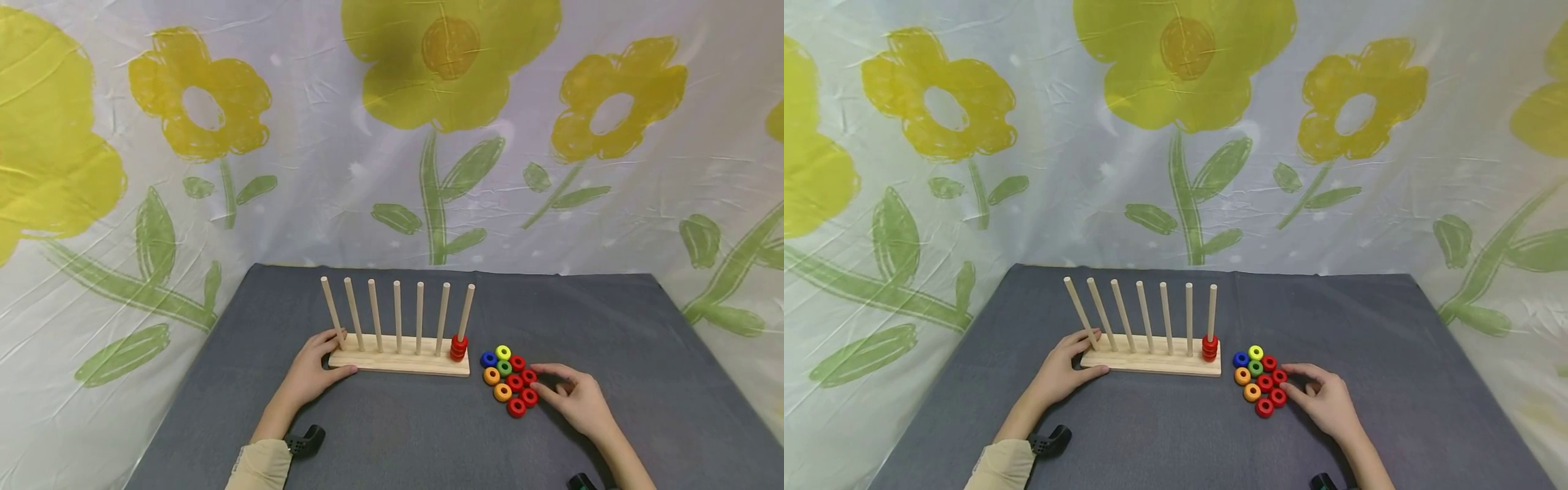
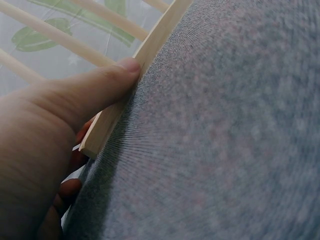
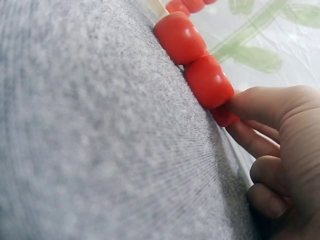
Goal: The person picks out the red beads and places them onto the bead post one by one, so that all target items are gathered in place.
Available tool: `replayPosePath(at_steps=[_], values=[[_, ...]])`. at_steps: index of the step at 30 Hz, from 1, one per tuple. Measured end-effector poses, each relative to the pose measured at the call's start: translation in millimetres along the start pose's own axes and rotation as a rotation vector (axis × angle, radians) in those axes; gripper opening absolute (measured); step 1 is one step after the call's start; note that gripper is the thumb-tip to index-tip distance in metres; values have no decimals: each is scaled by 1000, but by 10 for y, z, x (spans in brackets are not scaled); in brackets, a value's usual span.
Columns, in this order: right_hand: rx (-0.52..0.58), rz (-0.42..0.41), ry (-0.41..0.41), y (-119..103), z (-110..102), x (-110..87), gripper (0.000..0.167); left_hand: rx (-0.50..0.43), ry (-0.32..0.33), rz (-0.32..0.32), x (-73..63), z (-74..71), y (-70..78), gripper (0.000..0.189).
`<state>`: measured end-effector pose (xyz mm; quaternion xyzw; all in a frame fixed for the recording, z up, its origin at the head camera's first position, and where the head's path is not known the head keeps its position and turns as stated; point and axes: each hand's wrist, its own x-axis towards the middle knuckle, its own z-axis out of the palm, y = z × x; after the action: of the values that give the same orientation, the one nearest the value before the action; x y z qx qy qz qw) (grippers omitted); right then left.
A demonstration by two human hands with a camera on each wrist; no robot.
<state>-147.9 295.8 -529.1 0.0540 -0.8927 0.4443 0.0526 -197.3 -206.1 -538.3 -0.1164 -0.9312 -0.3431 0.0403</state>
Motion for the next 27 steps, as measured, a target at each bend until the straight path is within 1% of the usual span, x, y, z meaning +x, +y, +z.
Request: replayPosePath(at_steps=[7, 17, 22, 27], values=[[-19, -13, 1, 17, 6, 3, 31, -2, 4, 5, -1, -4, 2, 76], [-31, -20, 5, 18, 14, 1, 29, -4, -6, -13, -3, -8, 10, 76], [-31, -11, 4, 12, 10, -3, 29, 3, -4, -7, 0, -1, -2, 76], [-31, -21, 9, 16, 13, -4, 29, 8, -2, -3, 4, 4, -11, 76]])
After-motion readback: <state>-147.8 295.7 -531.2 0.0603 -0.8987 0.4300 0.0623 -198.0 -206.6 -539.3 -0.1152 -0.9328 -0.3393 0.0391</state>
